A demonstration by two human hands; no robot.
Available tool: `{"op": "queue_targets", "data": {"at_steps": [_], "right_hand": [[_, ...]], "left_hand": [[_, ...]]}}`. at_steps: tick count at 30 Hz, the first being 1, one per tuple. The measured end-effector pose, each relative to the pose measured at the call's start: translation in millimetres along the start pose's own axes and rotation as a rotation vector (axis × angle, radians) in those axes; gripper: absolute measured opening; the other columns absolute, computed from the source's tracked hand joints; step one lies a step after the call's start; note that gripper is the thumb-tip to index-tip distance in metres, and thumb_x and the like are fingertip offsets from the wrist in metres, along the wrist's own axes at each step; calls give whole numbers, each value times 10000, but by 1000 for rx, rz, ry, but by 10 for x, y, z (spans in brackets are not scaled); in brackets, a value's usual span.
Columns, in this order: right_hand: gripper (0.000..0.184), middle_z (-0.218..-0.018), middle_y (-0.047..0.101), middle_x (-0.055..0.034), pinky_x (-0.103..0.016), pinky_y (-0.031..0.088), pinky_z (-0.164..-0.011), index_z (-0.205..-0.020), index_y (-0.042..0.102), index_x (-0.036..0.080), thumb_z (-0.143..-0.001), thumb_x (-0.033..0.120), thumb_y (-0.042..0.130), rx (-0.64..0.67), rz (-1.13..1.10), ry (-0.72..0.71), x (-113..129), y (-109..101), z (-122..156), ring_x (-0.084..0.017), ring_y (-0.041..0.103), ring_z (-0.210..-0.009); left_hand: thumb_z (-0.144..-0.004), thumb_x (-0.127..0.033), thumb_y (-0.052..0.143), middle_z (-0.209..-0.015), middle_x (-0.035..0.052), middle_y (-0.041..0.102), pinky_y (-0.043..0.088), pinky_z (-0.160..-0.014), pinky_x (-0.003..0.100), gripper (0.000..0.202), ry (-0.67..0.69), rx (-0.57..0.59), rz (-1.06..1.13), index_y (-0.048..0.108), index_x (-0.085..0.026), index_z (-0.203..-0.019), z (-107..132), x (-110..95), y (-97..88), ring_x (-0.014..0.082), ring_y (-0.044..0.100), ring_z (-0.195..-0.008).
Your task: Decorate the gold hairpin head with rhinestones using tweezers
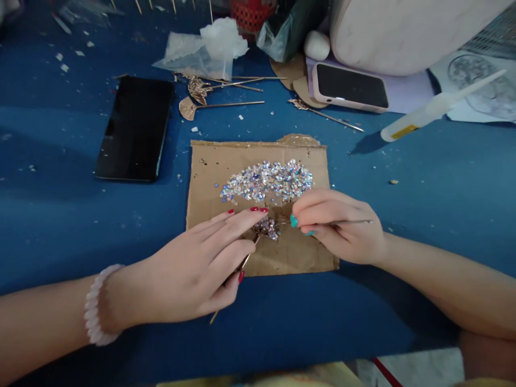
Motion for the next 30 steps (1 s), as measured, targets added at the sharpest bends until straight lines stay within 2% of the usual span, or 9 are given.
{"op": "queue_targets", "data": {"at_steps": [13,18,21,25,30], "right_hand": [[121,-892,673,-63,-253,572,-771,-958,634,169,-983,140,519,-28,43,-14,8,-29,30,-116,657,-828],[128,-963,721,-68,-239,595,-795,-1010,680,193,-922,123,621,-34,109,-50,17,-77,29,-125,700,-871],[123,-949,750,-68,-231,609,-800,-984,702,197,-891,124,668,-86,170,-25,-5,-115,21,-131,722,-871],[135,-929,770,-55,-239,625,-768,-942,722,212,-899,112,642,-139,225,36,-62,-127,14,-134,738,-851],[115,-888,778,-73,-258,617,-813,-907,731,171,-886,93,648,-167,241,74,-119,-109,8,-148,745,-867]], "left_hand": [[-941,-113,477,-1504,247,415,370,-1212,428,236,5,-10,-8,529,-90,-1170,2,9,2,262,332,-1483],[-950,-128,477,-1488,239,432,385,-1204,442,290,19,2,-43,521,-78,-1232,0,2,0,267,334,-1480],[-956,-138,485,-1519,230,391,386,-1204,435,337,6,11,-37,506,-76,-1286,8,10,3,266,347,-1468],[-957,-130,488,-1532,225,367,362,-1218,422,363,0,18,-29,496,-68,-1315,13,20,11,260,332,-1469],[-957,-122,486,-1528,228,365,359,-1219,440,353,0,30,-19,503,-65,-1305,15,14,15,274,320,-1475]]}}
Point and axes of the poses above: each hand's wrist, its own z-axis away from the middle knuckle, its own y-axis out of the palm, x = y × z, the point moved 5 cm from there along -z, towards the middle knuckle
